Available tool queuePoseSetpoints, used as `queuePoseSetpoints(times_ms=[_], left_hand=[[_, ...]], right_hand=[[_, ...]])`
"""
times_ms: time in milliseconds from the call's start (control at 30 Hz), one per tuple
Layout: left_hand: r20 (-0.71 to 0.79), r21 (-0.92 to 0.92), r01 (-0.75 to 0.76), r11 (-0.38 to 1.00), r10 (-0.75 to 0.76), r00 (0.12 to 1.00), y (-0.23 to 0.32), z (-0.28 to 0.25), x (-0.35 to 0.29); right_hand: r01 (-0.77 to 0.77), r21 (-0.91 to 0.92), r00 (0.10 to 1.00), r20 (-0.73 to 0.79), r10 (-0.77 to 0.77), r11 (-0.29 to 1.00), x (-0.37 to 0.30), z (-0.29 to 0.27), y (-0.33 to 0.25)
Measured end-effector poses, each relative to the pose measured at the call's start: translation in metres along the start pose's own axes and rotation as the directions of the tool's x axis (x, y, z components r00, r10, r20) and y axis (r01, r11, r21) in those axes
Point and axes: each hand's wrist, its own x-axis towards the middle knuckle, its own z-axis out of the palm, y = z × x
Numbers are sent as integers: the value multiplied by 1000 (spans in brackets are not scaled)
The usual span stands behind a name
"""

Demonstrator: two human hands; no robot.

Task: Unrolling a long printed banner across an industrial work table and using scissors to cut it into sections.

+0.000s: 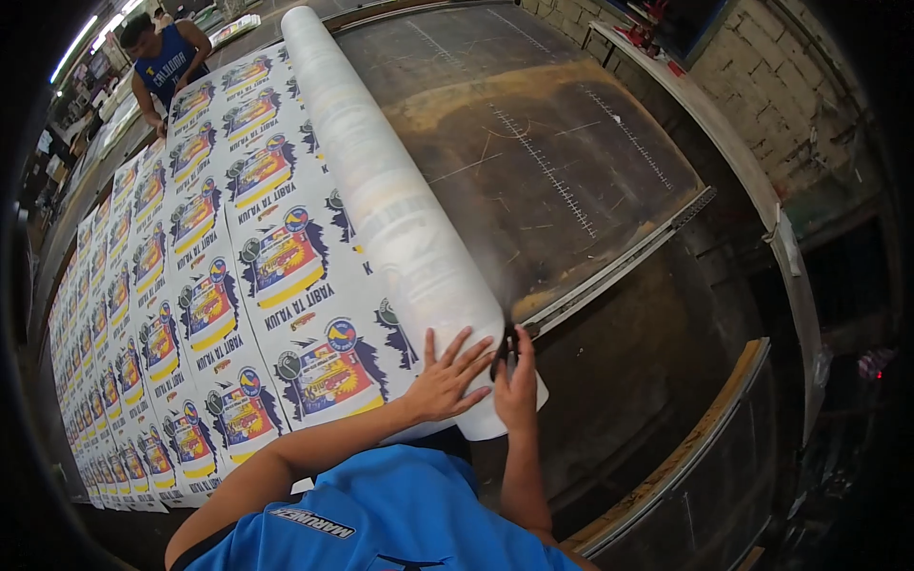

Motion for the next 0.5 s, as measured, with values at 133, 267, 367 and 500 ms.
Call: queuePoseSetpoints(times_ms=[133, 267, 367, 500], left_hand=[[46, -6, 51, 999, -51, 998, 8, 0, 10], [28, -8, 63, 998, -63, 998, 9, 3, 11], [-26, -16, 44, 999, -45, 999, 12, 4, 10], [-101, -95, 108, 990, -117, 988, 8, 6, -3]], right_hand=[[-112, 160, 992, 72, 101, 981, 1, -10, 10], [-75, 260, 995, 75, 58, 963, 5, -12, 8], [-35, 340, 997, 71, 11, 940, -3, -10, 20], [109, 544, 991, 10, -137, 832, -14, -9, 11]])
